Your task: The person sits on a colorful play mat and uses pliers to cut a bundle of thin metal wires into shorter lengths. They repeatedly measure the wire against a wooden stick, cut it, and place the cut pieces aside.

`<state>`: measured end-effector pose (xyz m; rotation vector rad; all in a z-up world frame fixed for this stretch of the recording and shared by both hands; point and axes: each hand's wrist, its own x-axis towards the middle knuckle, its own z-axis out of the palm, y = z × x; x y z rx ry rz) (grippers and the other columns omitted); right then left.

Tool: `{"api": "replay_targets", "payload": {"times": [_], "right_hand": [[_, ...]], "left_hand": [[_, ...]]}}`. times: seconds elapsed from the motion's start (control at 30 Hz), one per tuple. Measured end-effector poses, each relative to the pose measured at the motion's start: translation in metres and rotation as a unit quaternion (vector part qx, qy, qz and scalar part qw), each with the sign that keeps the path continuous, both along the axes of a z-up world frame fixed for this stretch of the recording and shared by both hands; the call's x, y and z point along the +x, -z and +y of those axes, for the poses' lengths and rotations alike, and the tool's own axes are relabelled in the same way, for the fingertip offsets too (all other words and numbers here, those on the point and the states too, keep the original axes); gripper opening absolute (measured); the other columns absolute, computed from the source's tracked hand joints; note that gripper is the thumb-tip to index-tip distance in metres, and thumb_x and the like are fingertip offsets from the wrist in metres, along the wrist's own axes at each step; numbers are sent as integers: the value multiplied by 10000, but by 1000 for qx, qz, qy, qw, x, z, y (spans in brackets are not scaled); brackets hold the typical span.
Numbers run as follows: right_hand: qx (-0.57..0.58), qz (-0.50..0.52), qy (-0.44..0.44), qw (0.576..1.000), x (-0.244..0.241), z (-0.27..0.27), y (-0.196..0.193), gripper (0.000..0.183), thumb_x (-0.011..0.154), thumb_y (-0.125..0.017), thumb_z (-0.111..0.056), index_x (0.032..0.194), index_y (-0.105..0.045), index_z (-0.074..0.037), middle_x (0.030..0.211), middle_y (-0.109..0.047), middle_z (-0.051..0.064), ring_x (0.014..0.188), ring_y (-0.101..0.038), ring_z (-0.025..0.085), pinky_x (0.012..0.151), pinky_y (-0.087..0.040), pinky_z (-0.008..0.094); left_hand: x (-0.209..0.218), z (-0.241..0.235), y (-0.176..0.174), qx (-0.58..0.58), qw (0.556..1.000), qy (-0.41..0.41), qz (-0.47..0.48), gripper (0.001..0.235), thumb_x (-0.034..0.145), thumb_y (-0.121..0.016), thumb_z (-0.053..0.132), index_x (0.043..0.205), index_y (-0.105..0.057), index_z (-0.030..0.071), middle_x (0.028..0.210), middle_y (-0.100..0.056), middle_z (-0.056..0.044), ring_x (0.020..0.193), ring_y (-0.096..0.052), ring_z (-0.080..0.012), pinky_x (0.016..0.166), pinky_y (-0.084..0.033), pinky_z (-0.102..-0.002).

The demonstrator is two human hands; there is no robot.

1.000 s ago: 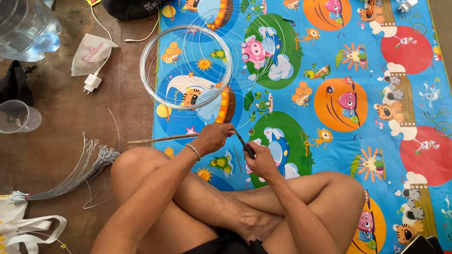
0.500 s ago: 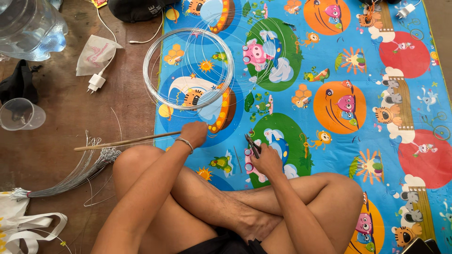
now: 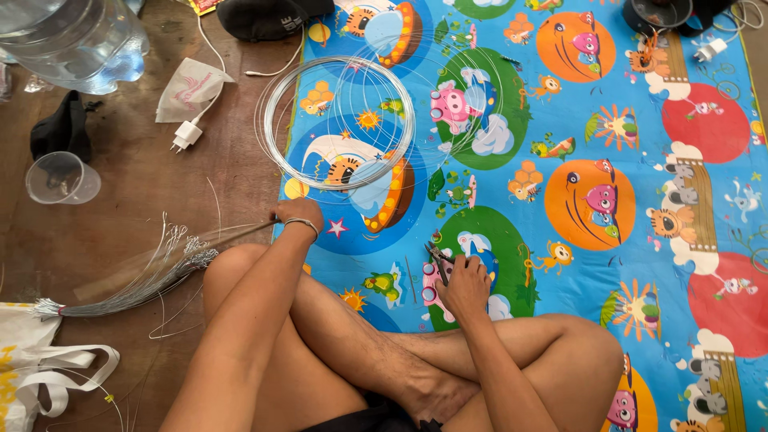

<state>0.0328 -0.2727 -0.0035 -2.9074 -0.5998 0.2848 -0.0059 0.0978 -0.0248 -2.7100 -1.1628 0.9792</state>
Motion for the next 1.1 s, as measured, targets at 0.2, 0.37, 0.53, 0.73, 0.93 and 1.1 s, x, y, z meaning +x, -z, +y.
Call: {"api": "replay_targets", "payload": {"times": [0.2,0.37,0.53,0.73,0.93,1.1], "right_hand": [[15,5,-12,1000,-1,6,-8,666,731,-845,-479,1163,-600,-35,1141,-562,196,1084,-555,397,889,-482,525],[18,13,-2,1000,1,10,-10,637,748,-831,-463,1160,-602,-34,1143,-559,198,1079,-551,407,860,-501,526],[23,9,3,1000,6,10,-5,570,780,-816,-410,1156,-611,-34,1152,-553,215,1067,-547,412,850,-500,534],[57,-5,0,998,6,11,6,616,781,-810,-400,1203,-589,-9,1176,-556,227,1101,-545,418,910,-481,523],[166,-21,-11,986,56,32,33,698,826,-799,-383,1292,-516,52,1250,-526,282,1117,-519,460,965,-450,532],[194,-94,-42,976,137,73,40,627,885,-767,-333,1305,-514,59,1272,-554,256,1200,-537,422,1049,-438,495]], "left_hand": [[12,19,18,53,976,-48,-207,182,908,-654,154,1039,-749,72,1024,-756,-150,925,-741,-349,779,-544,-507],[22,23,26,6,934,25,-357,374,943,-582,82,1314,-605,43,840,-735,-213,761,-732,-406,630,-573,-499],[35,3,21,-32,911,82,-403,142,910,-574,80,929,-702,19,873,-725,-218,805,-722,-415,684,-582,-503],[35,-15,-15,-31,911,23,-411,134,876,-610,75,865,-724,7,872,-725,-245,822,-727,-416,699,-598,-487],[19,-8,-78,-78,886,-113,-443,243,919,-666,199,870,-735,-29,872,-723,-275,825,-714,-450,728,-583,-510],[18,-1,-103,-96,887,-156,-425,334,965,-673,269,872,-733,-46,872,-722,-275,829,-713,-455,703,-581,-521]]}}
